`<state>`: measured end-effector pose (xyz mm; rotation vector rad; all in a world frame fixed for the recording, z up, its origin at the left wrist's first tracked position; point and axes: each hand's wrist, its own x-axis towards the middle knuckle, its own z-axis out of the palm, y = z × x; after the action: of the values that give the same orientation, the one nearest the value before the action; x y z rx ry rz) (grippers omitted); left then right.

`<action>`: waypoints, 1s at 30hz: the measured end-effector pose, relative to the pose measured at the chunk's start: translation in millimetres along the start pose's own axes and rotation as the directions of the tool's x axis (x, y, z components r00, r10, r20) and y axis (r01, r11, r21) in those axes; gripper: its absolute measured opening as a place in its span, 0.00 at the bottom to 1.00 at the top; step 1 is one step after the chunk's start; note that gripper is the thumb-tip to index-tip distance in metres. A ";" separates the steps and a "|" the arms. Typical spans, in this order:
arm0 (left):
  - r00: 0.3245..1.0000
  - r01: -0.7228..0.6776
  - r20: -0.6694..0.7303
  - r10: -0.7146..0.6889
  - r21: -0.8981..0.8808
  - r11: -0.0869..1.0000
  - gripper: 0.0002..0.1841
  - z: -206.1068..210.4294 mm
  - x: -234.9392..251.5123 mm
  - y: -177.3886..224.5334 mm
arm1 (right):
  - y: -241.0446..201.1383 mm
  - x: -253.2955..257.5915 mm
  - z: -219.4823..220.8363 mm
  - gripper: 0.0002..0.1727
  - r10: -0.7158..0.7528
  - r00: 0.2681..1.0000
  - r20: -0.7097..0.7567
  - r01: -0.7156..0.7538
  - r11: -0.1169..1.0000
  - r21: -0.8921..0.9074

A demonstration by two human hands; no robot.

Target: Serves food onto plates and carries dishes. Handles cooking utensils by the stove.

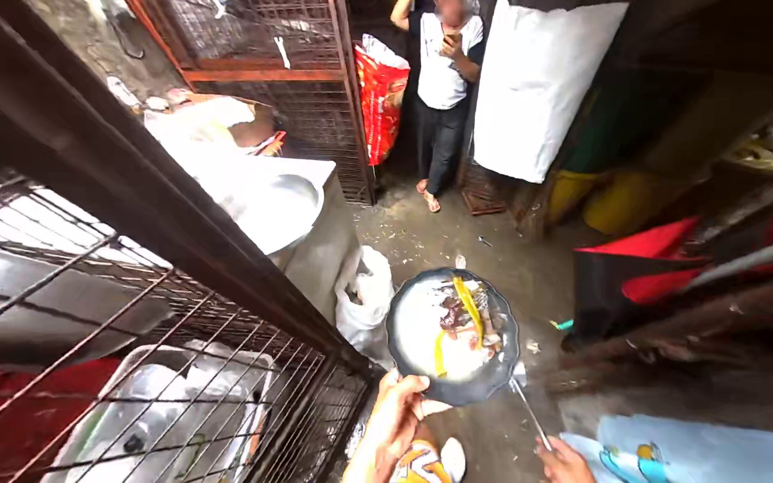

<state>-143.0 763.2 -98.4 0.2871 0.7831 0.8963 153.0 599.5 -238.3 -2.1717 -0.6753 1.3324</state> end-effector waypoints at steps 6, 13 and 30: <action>0.988 -0.123 -0.108 0.114 -0.083 0.989 0.16 15.6 47.0 28.0 | -118.2 96.8 -20.3 0.20 -0.097 0.995 -0.024 0.100 0.986 0.133; 0.957 -0.192 -0.243 0.158 -0.122 0.974 0.18 12.0 96.3 59.5 | -252.2 198.0 -5.1 0.12 -0.183 0.983 -0.027 0.185 0.974 0.128; 0.796 -0.440 -0.546 0.263 -0.223 0.870 0.16 -2.1 150.2 99.2 | -617.4 259.6 200.8 0.28 -0.467 0.601 0.649 0.583 0.811 0.044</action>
<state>-146.5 941.8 -120.6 -0.1256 1.0523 1.4865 -18.5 1261.3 -91.9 -1.3712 -1.6151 1.6868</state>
